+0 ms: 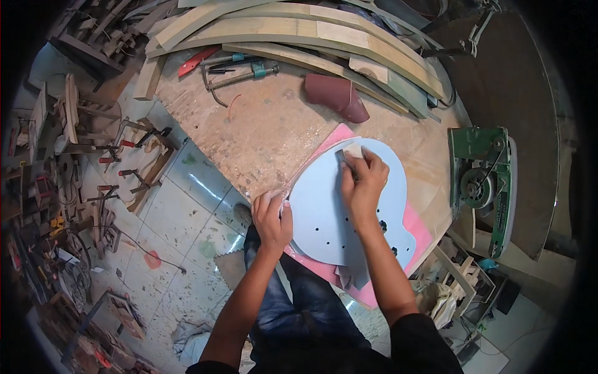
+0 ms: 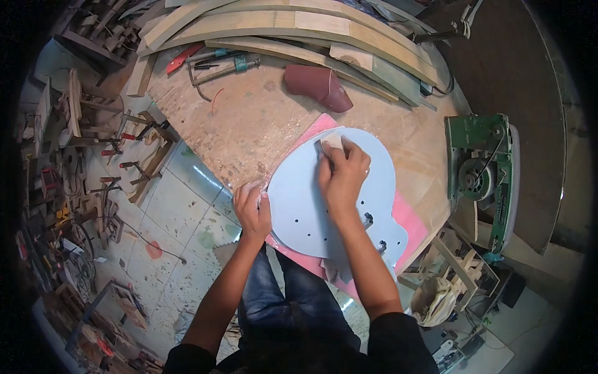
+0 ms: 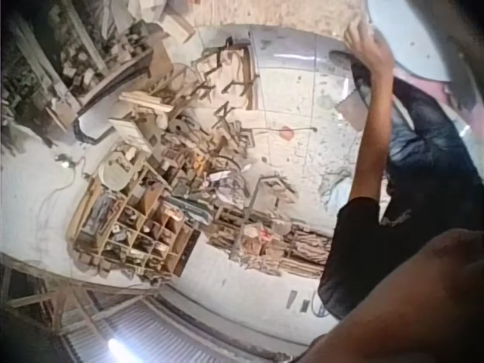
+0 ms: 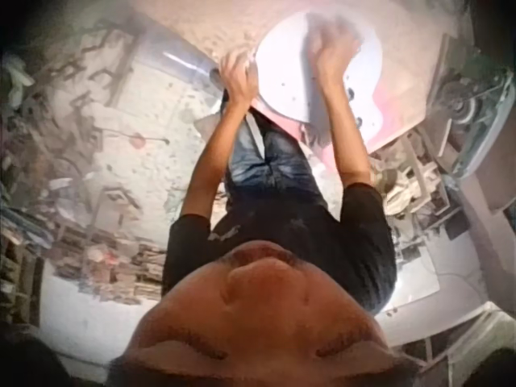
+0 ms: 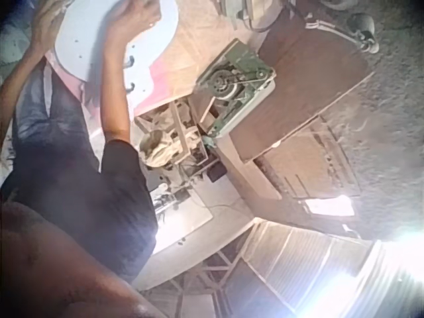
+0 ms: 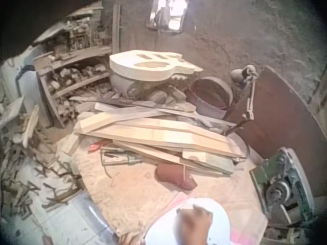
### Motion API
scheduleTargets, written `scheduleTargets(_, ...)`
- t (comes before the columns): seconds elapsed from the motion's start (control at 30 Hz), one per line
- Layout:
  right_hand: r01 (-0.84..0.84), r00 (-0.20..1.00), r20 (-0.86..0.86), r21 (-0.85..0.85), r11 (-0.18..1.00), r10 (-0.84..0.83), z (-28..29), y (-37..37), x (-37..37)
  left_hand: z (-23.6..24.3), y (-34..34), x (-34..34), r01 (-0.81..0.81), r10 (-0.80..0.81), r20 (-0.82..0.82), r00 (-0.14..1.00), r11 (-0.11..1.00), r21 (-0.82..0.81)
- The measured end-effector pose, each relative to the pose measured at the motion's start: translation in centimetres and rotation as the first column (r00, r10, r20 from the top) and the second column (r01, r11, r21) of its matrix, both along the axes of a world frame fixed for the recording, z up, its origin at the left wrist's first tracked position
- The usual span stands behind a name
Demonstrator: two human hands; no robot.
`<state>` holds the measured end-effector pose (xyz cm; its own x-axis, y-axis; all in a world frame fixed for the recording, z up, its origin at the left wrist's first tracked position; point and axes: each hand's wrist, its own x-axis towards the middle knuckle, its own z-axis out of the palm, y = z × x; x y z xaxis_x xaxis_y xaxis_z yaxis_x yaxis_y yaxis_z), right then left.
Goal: The person sands the light-blue body of an electric guitar using a small sanding block, working across the flat surfaces and the recessed cavities.
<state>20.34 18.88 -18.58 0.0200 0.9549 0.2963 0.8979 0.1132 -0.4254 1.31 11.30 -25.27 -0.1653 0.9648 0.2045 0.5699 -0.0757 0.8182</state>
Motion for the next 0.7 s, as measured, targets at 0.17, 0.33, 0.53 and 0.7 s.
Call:
scheduleTargets(0.17,-0.154,0.988,-0.024,-0.098,0.983,0.152,0.6,-3.0,-1.8,-0.3,-0.2,-0.3,0.001,-0.001,-0.016,1.0,1.0,-0.012)
scheduleTargets(0.33,0.091,0.995,0.044,-0.024,0.996,-0.089,0.3,-0.3,-0.6,-0.5,0.0,-0.1,-0.002,0.002,-0.011,1.0,1.0,0.011)
scheduleTargets(0.53,-0.122,0.993,-0.015,-0.086,0.989,0.121,0.1,-0.6,0.9,-0.3,0.1,0.0,0.001,-0.001,0.002,1.0,1.0,0.008)
scheduleTargets(0.7,-0.088,0.995,0.046,-0.101,0.991,0.093,0.6,-2.9,-1.9,-1.1,-0.3,-0.1,-0.004,0.004,-0.01,1.0,1.0,0.031)
